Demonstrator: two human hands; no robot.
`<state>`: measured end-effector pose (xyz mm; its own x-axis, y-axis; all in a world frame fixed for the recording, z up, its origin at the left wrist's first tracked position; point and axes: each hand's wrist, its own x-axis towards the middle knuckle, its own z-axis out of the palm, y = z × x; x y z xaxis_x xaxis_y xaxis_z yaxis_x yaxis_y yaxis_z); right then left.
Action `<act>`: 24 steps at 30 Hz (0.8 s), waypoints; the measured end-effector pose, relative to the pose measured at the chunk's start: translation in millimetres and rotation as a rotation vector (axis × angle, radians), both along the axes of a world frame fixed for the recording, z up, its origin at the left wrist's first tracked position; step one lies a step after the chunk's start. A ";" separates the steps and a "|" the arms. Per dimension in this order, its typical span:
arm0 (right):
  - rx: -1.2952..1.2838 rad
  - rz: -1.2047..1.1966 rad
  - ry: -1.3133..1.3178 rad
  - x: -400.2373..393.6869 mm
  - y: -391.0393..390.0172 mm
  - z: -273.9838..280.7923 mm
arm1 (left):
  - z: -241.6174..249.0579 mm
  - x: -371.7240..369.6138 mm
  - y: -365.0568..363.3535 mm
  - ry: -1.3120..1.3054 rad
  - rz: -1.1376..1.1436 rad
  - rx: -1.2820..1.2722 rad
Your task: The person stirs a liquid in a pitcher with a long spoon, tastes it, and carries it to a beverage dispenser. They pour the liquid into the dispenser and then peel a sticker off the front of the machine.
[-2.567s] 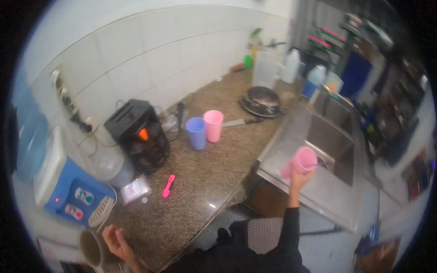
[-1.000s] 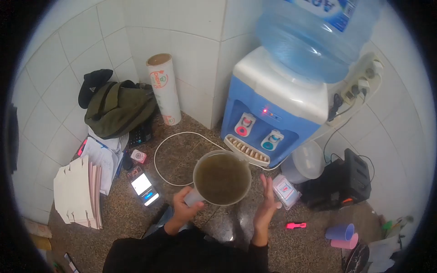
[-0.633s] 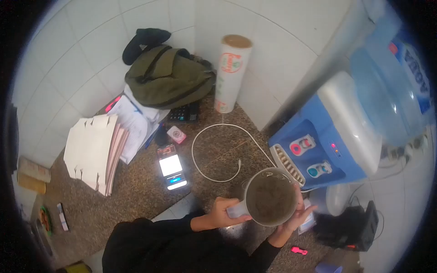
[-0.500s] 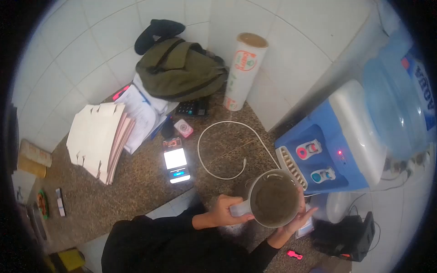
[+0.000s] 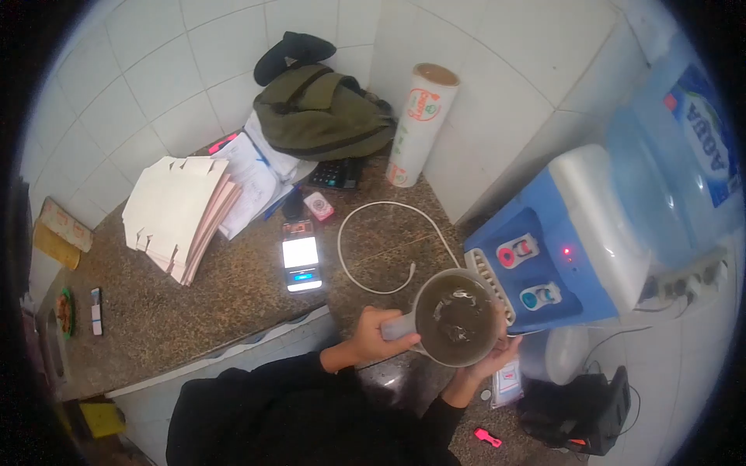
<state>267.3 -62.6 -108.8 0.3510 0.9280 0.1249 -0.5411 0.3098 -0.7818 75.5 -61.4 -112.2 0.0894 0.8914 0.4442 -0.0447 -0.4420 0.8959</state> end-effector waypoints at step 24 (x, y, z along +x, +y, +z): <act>0.246 0.490 -0.233 -94.7 -29.4 52.6 | 50.9 -81.9 -116.4 -0.059 0.439 0.028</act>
